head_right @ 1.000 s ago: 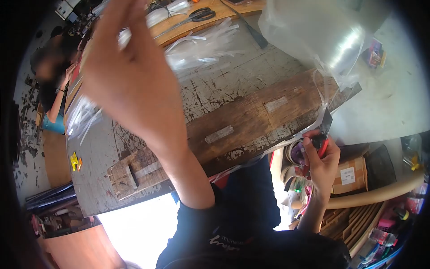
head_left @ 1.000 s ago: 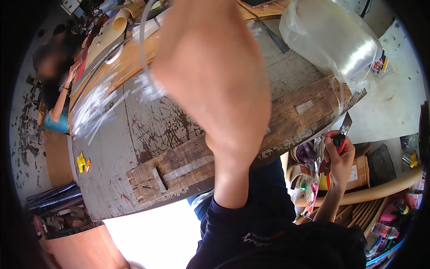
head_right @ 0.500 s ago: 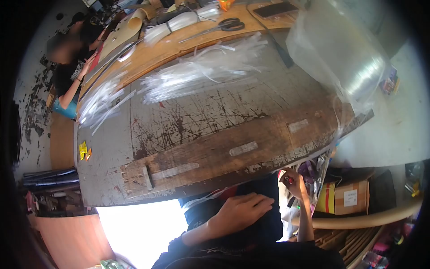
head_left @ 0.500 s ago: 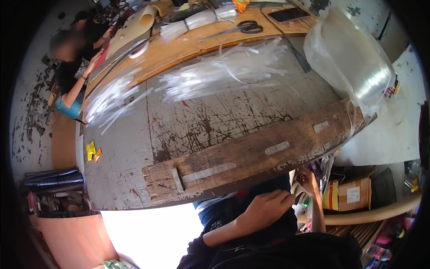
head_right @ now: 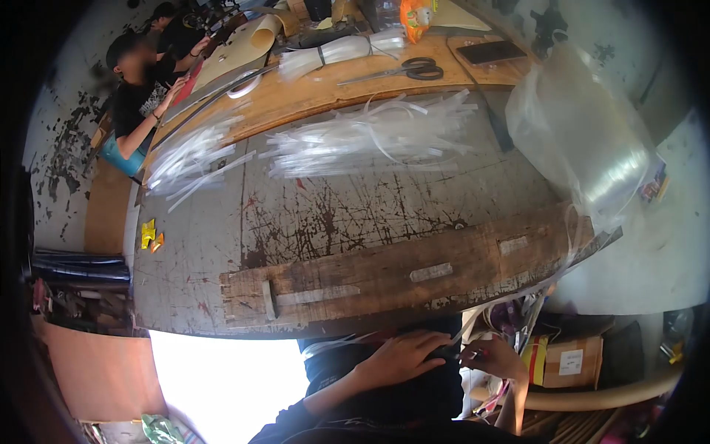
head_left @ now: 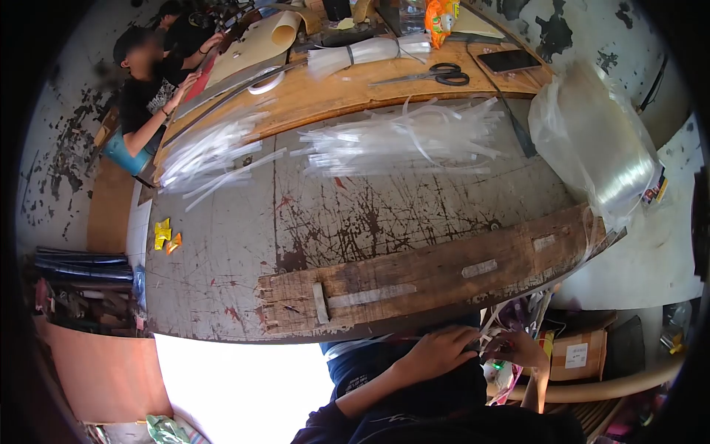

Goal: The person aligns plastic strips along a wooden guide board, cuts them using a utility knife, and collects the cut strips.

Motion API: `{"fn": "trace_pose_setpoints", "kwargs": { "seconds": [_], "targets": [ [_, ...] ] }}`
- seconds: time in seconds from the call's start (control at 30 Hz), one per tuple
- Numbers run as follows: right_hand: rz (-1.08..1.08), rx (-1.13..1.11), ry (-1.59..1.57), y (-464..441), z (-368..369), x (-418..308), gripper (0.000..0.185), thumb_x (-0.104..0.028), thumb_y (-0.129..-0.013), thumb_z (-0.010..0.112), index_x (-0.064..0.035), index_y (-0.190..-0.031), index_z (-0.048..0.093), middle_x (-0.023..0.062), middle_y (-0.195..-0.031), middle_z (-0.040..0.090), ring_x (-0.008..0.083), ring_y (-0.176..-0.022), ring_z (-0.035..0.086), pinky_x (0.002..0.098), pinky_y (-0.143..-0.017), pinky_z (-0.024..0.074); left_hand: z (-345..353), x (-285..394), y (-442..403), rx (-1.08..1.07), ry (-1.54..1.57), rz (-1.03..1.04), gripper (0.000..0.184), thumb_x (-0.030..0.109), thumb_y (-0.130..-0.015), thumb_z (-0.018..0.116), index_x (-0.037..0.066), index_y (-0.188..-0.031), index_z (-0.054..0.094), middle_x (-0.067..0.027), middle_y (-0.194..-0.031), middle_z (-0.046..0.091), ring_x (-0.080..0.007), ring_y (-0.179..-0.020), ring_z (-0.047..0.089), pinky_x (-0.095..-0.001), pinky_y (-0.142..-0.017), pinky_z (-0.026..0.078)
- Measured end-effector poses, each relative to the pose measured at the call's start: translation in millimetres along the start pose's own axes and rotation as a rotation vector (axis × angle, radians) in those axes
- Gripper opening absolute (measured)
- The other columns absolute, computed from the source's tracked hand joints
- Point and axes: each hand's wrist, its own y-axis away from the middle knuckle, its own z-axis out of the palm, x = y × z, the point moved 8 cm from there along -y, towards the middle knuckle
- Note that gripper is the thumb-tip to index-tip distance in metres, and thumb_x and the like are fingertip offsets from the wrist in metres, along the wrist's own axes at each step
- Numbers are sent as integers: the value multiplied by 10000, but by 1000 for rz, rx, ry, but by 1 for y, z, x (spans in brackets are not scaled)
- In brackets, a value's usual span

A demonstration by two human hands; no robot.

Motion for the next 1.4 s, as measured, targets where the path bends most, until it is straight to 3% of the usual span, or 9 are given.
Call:
{"fn": "trace_pose_setpoints", "kwargs": {
  "seconds": [0.07, 0.13, 0.2, 0.33, 0.67, 0.87, 1.0, 1.2, 1.4],
  "targets": [
    [-36, -141, 23, 10, 2, -43, 209, -184, -727, 672, -110, -919, 637, 29, -749, 660, 109, -687, 603, 248, -587, 424, 0, 1, 2, 39, 103, 29, 220, 264, -837, 518, 75, -939, 563, -35, -877, 550, -194, -833, 552, -330, -725, 459],
    [29, -184, 12, 13, -4, -70, 259, -150, -726, 670, -112, -977, 620, 5, -740, 659, 91, -661, 603, 227, -574, 426, 24, 4, 8, -351, 241, 11, 201, 258, -850, 505, 81, -926, 559, -35, -894, 535, -207, -858, 533, -338, -755, 414],
    [-23, -204, 12, 12, -11, -95, 274, -20, -665, 706, -31, -927, 625, 60, -759, 657, 78, -735, 608, 202, -618, 457, 12, 4, 11, -348, 240, 39, 191, 253, -851, 503, 82, -915, 557, -36, -889, 527, -211, -850, 527, -330, -744, 405],
    [-48, -211, 18, 23, -27, -100, 345, -60, -687, 698, -76, -1016, 597, 29, -728, 651, 82, -670, 613, 197, -607, 448, -3, 0, 15, -287, 268, 36, 170, 243, -851, 503, 84, -880, 553, -44, -855, 510, -216, -837, 511, -329, -760, 385],
    [66, 379, -11, 128, -147, -42, 198, -36, -579, 740, 20, -726, 620, 61, -598, 592, 92, -499, 555, 176, -464, 396, -34, -55, 47, -108, 155, -275, 138, 206, -815, 538, 73, -841, 565, -94, -850, 550, -290, -792, 555, -375, -684, 434],
    [-475, 593, -262, 139, -167, -45, 210, -104, -652, 727, 24, -696, 567, 109, -560, 573, 127, -444, 550, 215, -400, 403, -36, -62, 52, -75, -62, -344, 133, 202, -804, 559, 78, -847, 580, -74, -860, 569, -270, -808, 564, -372, -712, 446],
    [-821, 223, -708, 90, -129, -70, 177, -67, -691, 675, 38, -664, 535, 147, -547, 544, 154, -380, 501, 230, -335, 384, -27, -69, 58, -165, -184, -386, 193, 226, -796, 566, 92, -932, 585, -88, -915, 570, -292, -860, 558, -372, -750, 447],
    [-422, -450, -1015, -10, 5, -161, 120, 138, -725, 538, 135, -839, 576, 246, -768, 610, 126, -454, 521, 204, -368, 379, -86, 21, 31, 24, 113, -119, 414, 232, -767, 608, 80, -1139, 506, -132, -1071, 538, -286, -976, 528, -377, -831, 410],
    [-372, -645, -848, -24, 32, -172, 209, 146, -740, 511, 84, -920, 596, 217, -872, 627, 145, -528, 578, 217, -491, 466, -83, 27, 45, 116, 155, 44, 186, 149, -758, 605, 61, -921, 583, -69, -851, 575, -239, -742, 574, -327, -653, 466]
  ]
}}
